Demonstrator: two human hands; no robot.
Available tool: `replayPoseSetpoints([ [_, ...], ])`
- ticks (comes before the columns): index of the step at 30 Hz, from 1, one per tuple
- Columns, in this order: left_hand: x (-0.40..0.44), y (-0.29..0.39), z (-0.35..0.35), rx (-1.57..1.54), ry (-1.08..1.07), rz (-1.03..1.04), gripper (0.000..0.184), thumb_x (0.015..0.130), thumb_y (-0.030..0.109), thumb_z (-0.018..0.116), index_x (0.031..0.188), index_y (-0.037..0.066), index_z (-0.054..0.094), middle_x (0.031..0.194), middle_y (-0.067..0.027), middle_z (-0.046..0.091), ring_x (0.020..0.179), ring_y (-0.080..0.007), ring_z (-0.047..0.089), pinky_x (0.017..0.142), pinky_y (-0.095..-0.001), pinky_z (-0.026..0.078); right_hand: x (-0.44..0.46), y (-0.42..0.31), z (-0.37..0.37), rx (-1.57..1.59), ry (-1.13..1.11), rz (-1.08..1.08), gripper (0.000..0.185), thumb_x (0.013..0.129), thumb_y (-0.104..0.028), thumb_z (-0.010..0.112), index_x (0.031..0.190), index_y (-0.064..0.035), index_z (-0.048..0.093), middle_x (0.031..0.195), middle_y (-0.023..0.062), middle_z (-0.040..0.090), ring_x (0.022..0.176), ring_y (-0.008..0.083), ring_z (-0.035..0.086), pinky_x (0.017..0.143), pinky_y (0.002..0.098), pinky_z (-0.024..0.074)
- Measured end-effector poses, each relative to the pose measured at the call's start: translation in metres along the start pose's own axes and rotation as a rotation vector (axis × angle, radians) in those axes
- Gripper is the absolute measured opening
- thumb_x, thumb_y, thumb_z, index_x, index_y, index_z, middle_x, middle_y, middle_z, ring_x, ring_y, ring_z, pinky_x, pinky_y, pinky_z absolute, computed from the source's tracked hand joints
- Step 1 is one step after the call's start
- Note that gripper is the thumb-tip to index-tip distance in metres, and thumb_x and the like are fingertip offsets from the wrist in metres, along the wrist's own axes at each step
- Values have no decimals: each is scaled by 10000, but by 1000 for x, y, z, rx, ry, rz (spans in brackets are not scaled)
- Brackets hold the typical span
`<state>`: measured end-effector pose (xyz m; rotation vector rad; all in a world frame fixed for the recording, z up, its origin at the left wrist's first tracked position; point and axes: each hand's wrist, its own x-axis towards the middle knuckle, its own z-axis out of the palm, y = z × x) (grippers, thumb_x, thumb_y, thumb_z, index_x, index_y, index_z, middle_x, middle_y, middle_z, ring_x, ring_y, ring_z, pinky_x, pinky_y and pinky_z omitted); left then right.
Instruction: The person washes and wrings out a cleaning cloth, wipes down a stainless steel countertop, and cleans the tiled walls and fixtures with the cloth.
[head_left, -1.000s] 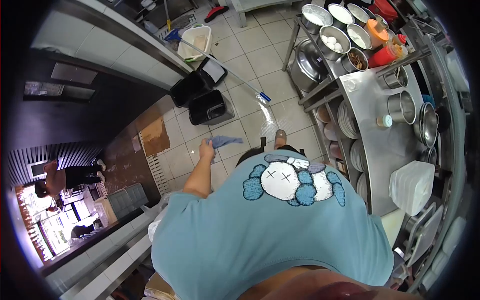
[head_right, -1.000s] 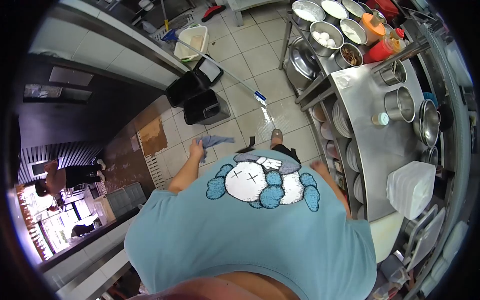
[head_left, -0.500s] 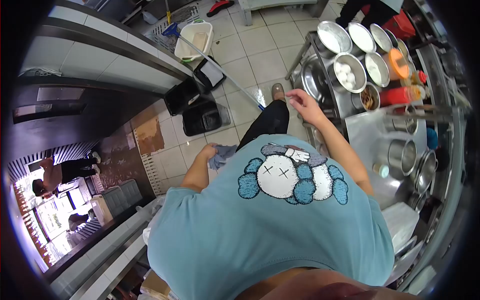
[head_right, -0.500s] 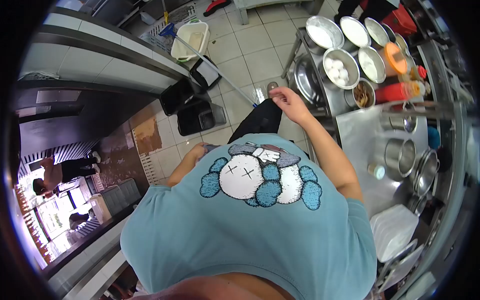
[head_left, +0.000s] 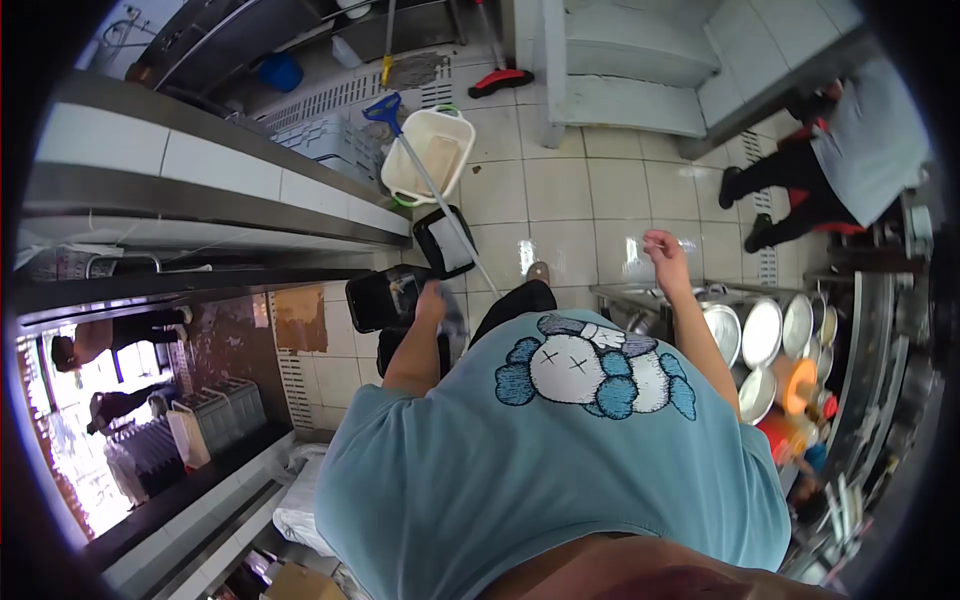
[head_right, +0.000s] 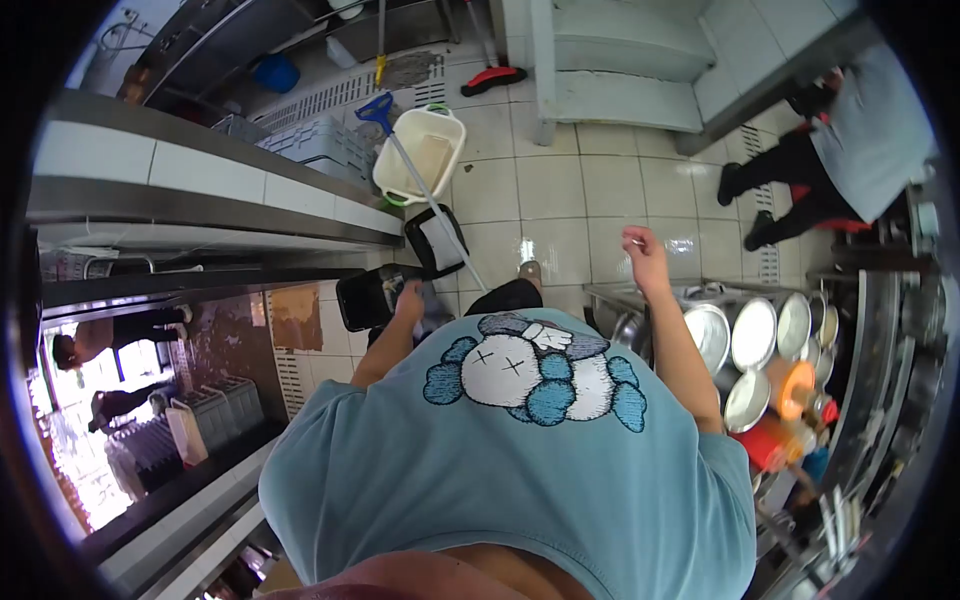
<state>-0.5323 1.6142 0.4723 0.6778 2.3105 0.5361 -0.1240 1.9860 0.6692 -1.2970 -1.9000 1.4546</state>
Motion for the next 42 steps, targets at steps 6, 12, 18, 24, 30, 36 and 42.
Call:
replayPoseSetpoints([
  [6, 119, 191, -114, -137, 416, -38, 252, 1003, 255, 482, 1172, 68, 463, 995, -262, 657, 973, -467, 627, 806, -520, 487, 109, -9, -3, 95, -13, 222, 251, 963, -231, 612, 1185, -113, 619, 1119, 13, 663, 960, 121, 624, 775, 270, 454],
  [12, 192, 197, -147, -287, 597, -71, 296, 1025, 292, 449, 1089, 13, 522, 935, -281, 634, 936, -488, 605, 787, -509, 472, 260, -53, 17, 192, -5, 437, 239, 960, -232, 593, 1176, -134, 613, 1116, 1, 666, 940, 134, 630, 798, 302, 455],
  [18, 212, 150, -157, -544, 664, -319, 471, 1038, 411, 402, 1140, 3, 615, 1003, -209, 676, 917, -357, 666, 798, -446, 504, 497, -133, 117, -57, -345, 106, 245, 933, -246, 633, 1139, -113, 627, 1026, 10, 661, 886, 130, 627, 751, 272, 452],
  [24, 231, 167, -192, -2010, 439, -536, 579, 980, 591, 437, 1141, 54, 580, 1028, -148, 677, 899, -330, 698, 821, -504, 581, 621, -273, 270, -57, -643, 77, 250, 948, -225, 616, 1160, -92, 628, 1050, 16, 663, 892, 110, 614, 772, 275, 462],
  [30, 331, 169, -243, -1734, 485, -700, 303, 946, 202, 637, 1155, 26, 508, 1022, -191, 662, 859, -373, 703, 710, -513, 612, 672, -331, 344, 130, -748, 226, 239, 979, -247, 578, 1183, -133, 624, 1126, -10, 676, 913, 88, 618, 784, 269, 460],
  [36, 435, 197, -336, -2106, 683, -273, 480, 1051, 401, 372, 1325, 24, 487, 1250, -208, 617, 1090, -378, 637, 954, -545, 520, 793, -348, 404, 26, -725, 248, 228, 974, -232, 587, 1178, -130, 595, 1119, 11, 675, 870, 101, 649, 706, 237, 481],
  [42, 530, 253, -434, -2317, 914, -57, 594, 1019, 516, 401, 1355, 31, 469, 1326, -166, 580, 1135, -367, 613, 996, -520, 479, 940, -361, 508, -144, -891, 356, 268, 941, -255, 621, 1176, -132, 588, 1071, 5, 658, 883, 142, 641, 738, 293, 478],
])
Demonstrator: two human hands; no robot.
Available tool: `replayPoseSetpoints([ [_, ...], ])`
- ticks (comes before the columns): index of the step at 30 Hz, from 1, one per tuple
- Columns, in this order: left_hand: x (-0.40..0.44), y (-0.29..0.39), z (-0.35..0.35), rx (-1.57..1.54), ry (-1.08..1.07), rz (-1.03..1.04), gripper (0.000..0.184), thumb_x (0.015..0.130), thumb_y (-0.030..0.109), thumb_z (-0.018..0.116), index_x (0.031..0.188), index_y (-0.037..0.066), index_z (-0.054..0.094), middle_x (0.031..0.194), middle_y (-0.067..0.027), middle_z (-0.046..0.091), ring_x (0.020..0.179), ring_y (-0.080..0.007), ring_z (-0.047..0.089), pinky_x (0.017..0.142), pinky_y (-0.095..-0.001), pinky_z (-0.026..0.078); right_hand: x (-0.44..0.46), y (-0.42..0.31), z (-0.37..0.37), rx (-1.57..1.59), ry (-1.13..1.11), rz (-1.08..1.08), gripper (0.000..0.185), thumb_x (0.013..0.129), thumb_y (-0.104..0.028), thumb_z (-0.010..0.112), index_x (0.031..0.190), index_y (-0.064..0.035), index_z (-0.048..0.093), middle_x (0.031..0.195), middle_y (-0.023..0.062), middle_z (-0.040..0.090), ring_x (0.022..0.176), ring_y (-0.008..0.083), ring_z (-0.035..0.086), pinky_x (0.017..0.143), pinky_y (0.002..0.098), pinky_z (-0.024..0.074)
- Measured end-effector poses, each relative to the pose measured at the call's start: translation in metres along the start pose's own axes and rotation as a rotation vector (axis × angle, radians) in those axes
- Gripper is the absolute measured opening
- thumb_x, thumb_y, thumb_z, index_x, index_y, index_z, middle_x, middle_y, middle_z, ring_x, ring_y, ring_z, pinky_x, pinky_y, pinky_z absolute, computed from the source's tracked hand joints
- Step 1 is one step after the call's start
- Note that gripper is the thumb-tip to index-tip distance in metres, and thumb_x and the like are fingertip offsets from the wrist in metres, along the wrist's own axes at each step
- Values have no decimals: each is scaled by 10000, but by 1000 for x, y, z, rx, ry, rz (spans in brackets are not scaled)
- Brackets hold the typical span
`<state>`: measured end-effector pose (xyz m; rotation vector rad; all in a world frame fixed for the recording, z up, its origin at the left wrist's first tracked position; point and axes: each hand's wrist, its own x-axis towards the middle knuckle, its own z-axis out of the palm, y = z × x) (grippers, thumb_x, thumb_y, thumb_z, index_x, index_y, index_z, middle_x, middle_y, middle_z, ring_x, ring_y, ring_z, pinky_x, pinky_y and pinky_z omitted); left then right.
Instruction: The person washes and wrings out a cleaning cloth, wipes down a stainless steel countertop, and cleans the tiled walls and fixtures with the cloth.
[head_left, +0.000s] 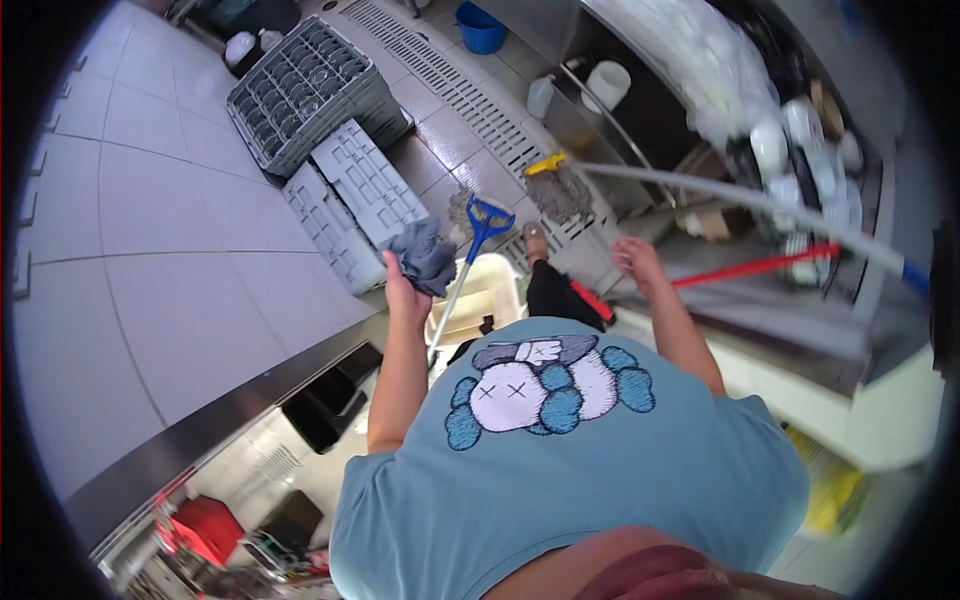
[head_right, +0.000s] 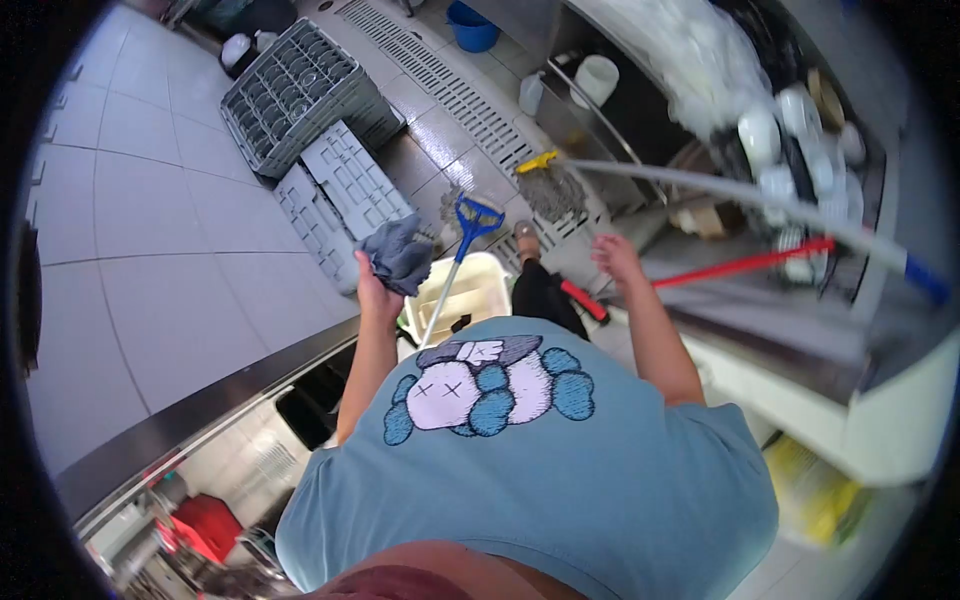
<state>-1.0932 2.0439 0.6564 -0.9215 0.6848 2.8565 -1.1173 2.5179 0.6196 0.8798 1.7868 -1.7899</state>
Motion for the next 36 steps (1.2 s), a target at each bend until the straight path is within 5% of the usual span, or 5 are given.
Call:
replayPoseSetpoints([
  [9, 77, -18, 78, 94, 244, 289, 454, 890, 153, 702, 1290, 68, 503, 1164, -125, 642, 1032, -290, 653, 896, -465, 544, 156, -217, 64, -465, -437, -204, 223, 942, -192, 628, 1142, -94, 614, 969, 9, 640, 798, 90, 584, 673, 232, 437],
  [18, 111, -14, 204, 126, 107, 359, 810, 742, -63, 468, 1491, 173, 269, 1297, -137, 506, 1186, -338, 545, 1001, -463, 482, 130, -307, 191, -360, -838, -244, 241, 945, -205, 634, 1161, -97, 643, 1073, 19, 679, 936, 115, 624, 820, 255, 470],
  [28, 238, 52, 410, 1762, -569, 826, 677, 740, 188, 743, 1344, 43, 475, 1337, -262, 395, 1248, -468, 409, 1079, -469, 354, 205, -438, 241, -19, -932, -364, 317, 925, -73, 582, 1236, -20, 605, 1153, 59, 651, 1049, 164, 627, 941, 338, 503],
  [31, 286, 78, 459, 1740, -537, 914, 662, 816, 336, 749, 1337, 21, 489, 1308, -235, 431, 1173, -449, 439, 1039, -474, 373, 260, -502, 272, 374, -992, 2, 296, 943, -140, 551, 1200, -4, 603, 1147, 110, 659, 1044, 234, 660, 927, 378, 539],
  [36, 389, 170, 481, 1671, -529, 859, 462, 905, 191, 661, 1320, 50, 516, 1221, -212, 474, 1189, -404, 474, 1004, -450, 410, 327, -583, 361, 305, -957, -223, 303, 920, -166, 621, 1185, -21, 598, 1127, 99, 658, 1038, 222, 650, 919, 364, 539],
])
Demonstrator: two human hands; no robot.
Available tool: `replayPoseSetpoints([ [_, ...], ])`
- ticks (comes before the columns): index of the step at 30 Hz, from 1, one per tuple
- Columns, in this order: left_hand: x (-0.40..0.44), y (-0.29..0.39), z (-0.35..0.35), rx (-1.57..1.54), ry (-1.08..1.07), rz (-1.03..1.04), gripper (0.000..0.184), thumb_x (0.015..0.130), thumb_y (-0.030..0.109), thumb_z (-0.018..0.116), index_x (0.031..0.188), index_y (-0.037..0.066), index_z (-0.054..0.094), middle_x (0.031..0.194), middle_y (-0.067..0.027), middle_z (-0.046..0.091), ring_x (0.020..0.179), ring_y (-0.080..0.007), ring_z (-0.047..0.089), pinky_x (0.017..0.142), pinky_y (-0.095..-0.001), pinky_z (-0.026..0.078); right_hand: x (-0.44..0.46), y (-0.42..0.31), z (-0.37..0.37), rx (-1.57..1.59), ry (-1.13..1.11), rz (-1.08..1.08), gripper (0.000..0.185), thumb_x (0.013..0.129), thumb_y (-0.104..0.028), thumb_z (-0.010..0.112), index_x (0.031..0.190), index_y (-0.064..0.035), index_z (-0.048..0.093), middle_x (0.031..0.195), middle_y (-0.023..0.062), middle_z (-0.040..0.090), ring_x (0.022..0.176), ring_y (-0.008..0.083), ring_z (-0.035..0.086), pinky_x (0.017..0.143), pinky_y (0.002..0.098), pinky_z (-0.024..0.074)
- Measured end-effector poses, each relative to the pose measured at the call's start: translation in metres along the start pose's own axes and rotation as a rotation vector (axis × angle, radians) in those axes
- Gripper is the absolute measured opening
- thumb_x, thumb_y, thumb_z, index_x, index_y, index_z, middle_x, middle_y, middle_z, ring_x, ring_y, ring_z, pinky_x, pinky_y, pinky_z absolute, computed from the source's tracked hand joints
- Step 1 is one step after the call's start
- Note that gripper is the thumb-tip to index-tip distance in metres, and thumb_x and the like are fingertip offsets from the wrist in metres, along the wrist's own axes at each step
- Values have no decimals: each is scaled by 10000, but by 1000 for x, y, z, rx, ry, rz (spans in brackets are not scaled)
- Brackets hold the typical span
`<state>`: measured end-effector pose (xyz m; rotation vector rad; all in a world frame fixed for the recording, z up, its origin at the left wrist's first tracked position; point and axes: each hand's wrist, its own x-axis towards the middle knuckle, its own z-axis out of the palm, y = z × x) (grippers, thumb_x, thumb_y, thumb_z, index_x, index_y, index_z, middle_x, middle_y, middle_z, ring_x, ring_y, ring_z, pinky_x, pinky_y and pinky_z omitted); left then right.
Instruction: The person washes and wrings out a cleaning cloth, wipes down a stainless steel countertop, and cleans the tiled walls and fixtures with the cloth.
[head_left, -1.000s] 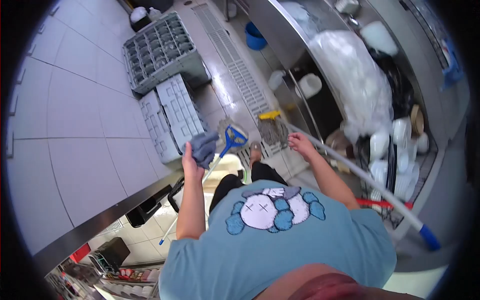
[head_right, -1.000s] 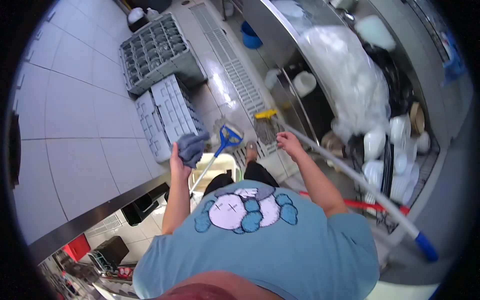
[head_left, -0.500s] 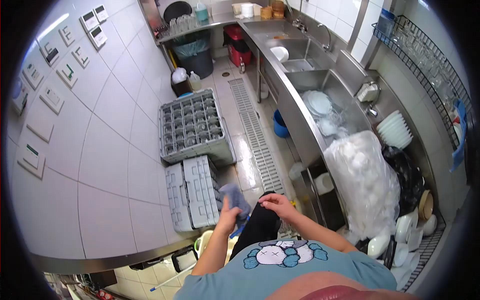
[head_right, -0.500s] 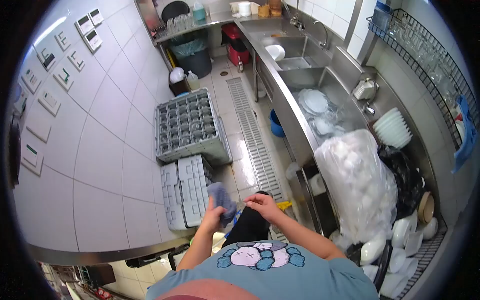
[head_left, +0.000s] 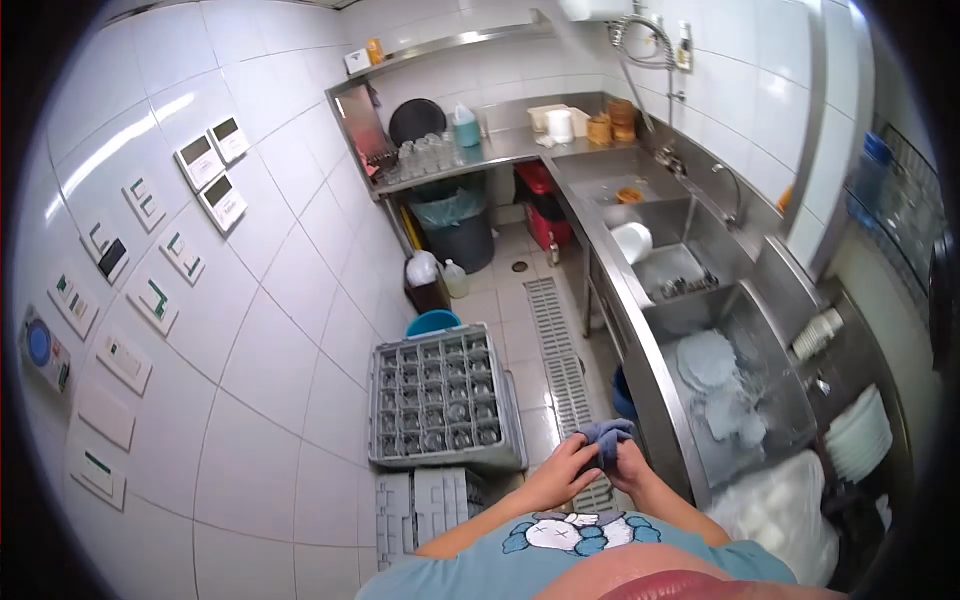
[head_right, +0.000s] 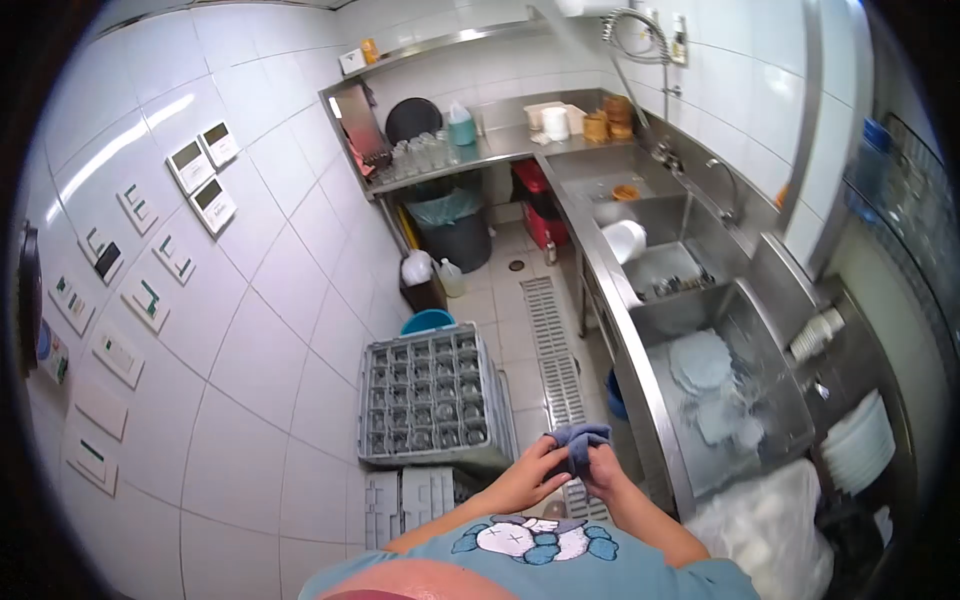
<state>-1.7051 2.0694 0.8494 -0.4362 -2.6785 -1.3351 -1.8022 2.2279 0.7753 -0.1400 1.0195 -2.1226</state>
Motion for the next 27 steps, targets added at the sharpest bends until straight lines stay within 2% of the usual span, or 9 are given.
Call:
replayPoseSetpoints([
  [5, 79, -49, -77, 278, -6, 138, 504, 852, 53, 654, 1337, 120, 536, 1183, -186, 505, 1029, -401, 581, 870, -401, 512, 109, -48, 41, 115, -136, -7, 439, 1024, -312, 443, 1335, -10, 512, 1272, 105, 600, 1154, 226, 604, 1011, 372, 485],
  [10, 175, -78, -116, 245, 99, -65, 730, 793, 36, 657, 1471, 153, 414, 1276, -207, 469, 1030, -407, 591, 855, -417, 522, 210, -64, 20, 441, -95, 270, 367, 1030, -314, 456, 1284, -74, 565, 1255, 83, 624, 1095, 213, 644, 946, 363, 542],
  [14, 248, -127, -135, 125, 162, 20, 716, 822, 51, 653, 1484, 145, 397, 1254, -190, 461, 1027, -392, 580, 837, -405, 518, 291, -98, -19, 319, -140, 365, 366, 1022, -300, 479, 1295, -68, 552, 1242, 117, 622, 1105, 226, 642, 950, 384, 547],
  [16, 283, -164, -146, 43, 7, 110, 732, 809, 29, 662, 1484, 125, 396, 1262, -183, 462, 1035, -389, 575, 878, -388, 506, 329, -117, -32, 327, -192, 419, 380, 1017, -294, 489, 1315, -63, 534, 1256, 130, 613, 1118, 233, 637, 958, 395, 546],
  [18, 324, -195, -165, 114, 76, 204, 729, 808, 32, 684, 1476, 85, 397, 1283, -183, 451, 1106, -361, 554, 926, -374, 484, 377, -159, -21, 238, -185, 234, 413, 1002, -299, 514, 1338, -58, 515, 1279, 138, 600, 1158, 247, 618, 974, 406, 539],
  [19, 340, -200, -180, 116, 281, 145, 732, 809, 40, 696, 1475, 70, 393, 1294, -187, 443, 1146, -349, 532, 942, -369, 473, 398, -180, -12, 170, -276, 134, 436, 972, -282, 560, 1339, -49, 519, 1283, 138, 599, 1198, 266, 593, 1004, 410, 519],
  [20, 355, -209, -198, 119, 485, 82, 736, 810, 48, 709, 1473, 56, 389, 1306, -191, 435, 1185, -337, 509, 958, -364, 461, 419, -205, 0, 175, -281, 138, 436, 972, -282, 560, 1339, -49, 519, 1283, 138, 599, 1198, 266, 593, 1004, 410, 519],
  [24, 401, -286, -268, -27, 699, -189, 750, 811, -3, 705, 1483, 71, 380, 1229, -75, 350, 978, -131, 488, 742, -211, 460, 515, -276, 24, 271, -356, 199, 426, 955, -275, 579, 1316, -54, 535, 1291, 114, 603, 1219, 258, 574, 1030, 417, 489],
  [27, 422, -333, -306, -153, 785, -329, 674, 820, -67, 652, 1447, 45, 432, 1258, -67, 406, 1010, -125, 488, 786, -208, 444, 604, -283, 25, 479, -341, 193, 433, 959, -283, 560, 1321, -48, 529, 1302, 115, 601, 1212, 261, 576, 1049, 413, 467],
])
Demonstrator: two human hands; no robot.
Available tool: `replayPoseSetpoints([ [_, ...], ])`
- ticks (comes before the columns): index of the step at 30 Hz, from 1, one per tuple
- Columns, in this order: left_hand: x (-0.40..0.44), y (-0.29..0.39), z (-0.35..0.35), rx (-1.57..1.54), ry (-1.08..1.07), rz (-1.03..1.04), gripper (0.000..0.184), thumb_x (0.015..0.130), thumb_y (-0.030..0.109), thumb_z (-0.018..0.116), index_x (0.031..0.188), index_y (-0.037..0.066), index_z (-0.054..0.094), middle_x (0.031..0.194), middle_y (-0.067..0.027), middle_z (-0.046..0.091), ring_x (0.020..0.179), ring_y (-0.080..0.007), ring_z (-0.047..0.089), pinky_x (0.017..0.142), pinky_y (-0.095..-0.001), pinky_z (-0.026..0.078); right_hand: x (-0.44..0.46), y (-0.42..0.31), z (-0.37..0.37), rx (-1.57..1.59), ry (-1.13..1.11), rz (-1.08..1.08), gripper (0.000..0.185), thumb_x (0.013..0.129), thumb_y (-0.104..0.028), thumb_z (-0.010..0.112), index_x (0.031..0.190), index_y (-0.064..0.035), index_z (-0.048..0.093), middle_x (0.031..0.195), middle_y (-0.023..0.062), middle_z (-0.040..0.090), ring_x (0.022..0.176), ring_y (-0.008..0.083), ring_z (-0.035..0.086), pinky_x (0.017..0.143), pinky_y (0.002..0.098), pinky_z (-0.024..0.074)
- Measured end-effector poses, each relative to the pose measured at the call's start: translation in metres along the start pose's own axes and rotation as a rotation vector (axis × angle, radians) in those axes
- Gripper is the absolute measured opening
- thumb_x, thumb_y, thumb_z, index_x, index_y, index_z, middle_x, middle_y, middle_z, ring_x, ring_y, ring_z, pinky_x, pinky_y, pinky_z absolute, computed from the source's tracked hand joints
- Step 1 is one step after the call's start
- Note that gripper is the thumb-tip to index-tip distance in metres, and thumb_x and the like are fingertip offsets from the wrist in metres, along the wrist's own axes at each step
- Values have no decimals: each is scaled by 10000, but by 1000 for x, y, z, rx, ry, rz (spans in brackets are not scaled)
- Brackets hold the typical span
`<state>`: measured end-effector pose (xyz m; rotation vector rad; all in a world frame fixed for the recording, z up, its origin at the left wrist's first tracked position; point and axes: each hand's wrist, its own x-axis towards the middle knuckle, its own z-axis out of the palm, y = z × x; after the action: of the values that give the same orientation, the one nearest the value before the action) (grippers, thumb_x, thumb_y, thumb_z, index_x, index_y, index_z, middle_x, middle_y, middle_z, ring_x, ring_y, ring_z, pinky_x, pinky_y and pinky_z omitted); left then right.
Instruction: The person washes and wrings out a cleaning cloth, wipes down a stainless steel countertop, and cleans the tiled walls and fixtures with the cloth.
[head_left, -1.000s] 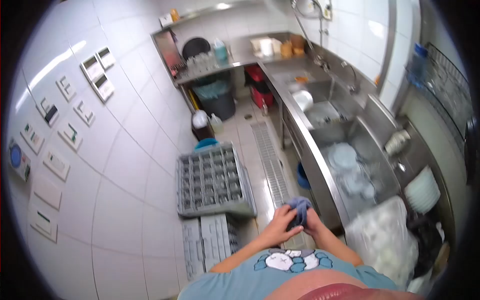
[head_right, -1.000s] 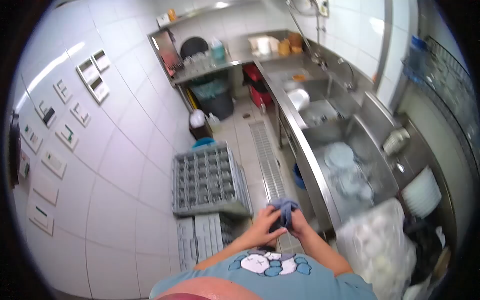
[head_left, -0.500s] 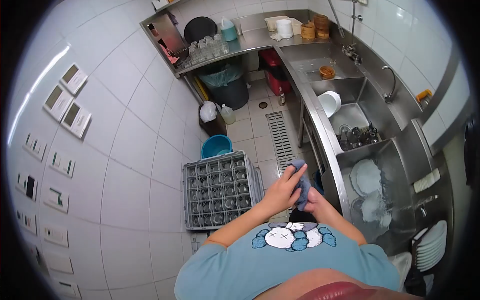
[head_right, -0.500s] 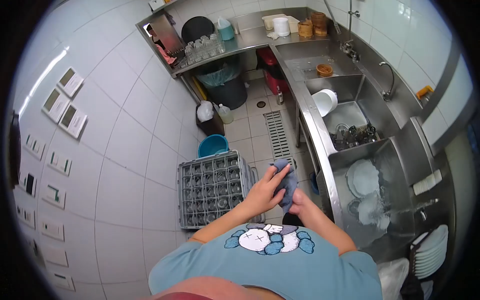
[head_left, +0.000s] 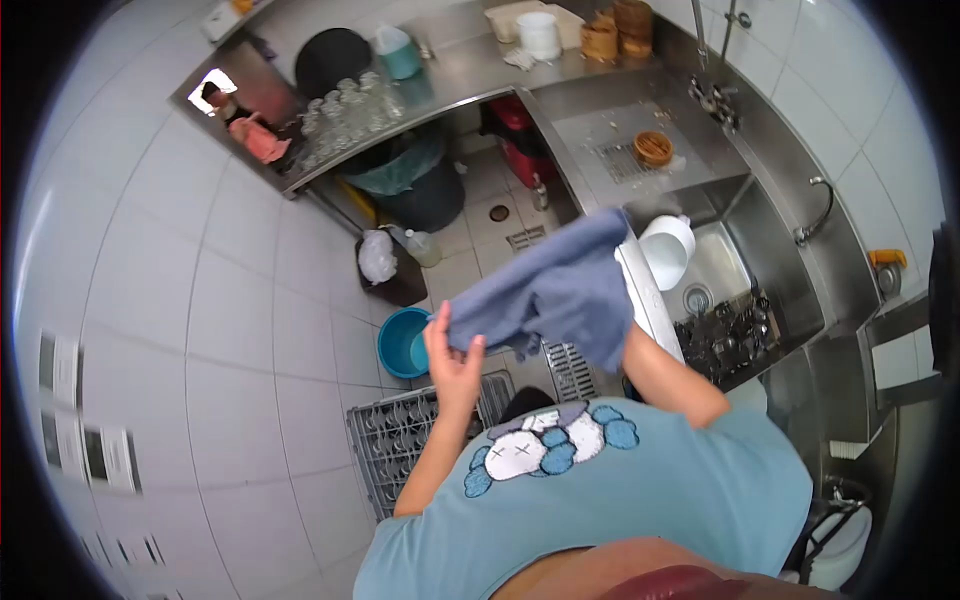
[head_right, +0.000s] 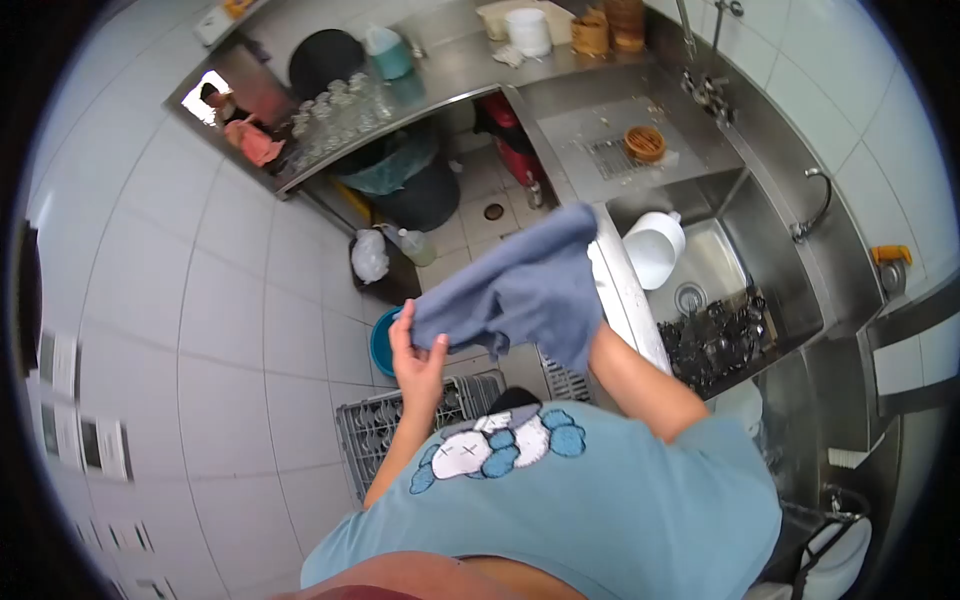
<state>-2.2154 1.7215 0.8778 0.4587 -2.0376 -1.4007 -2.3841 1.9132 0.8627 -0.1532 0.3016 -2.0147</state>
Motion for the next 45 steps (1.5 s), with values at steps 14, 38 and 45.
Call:
replayPoseSetpoints([
  [14, 340, -172, 23, 5, -256, 79, 497, 873, 74, 693, 1342, 55, 529, 1205, -88, 542, 843, -97, 571, 718, -229, 484, 315, -131, -34, -541, 143, -266, 476, 875, -331, 661, 1266, -77, 564, 1064, 92, 637, 965, 270, 618, 926, 382, 497],
  [38, 1179, 5, -250, 611, 748, 642, 321, 876, 299, 670, 1063, 42, 714, 1044, -176, 697, 969, -283, 673, 836, -368, 512, 597, -405, -74, -524, 431, -945, 408, 1007, -299, 484, 1333, -54, 516, 1260, 116, 607, 1094, 262, 607, 936, 385, 511],
  [45, 1349, 30, -335, 796, 967, 378, 869, 717, 422, 820, 1356, -43, 460, 1188, -219, 650, 1128, -347, 629, 959, -420, 503, 632, -434, -76, -477, 597, -1209, 410, 1005, -277, 476, 1335, -37, 512, 1271, 125, 600, 1116, 271, 598, 953, 397, 505],
])
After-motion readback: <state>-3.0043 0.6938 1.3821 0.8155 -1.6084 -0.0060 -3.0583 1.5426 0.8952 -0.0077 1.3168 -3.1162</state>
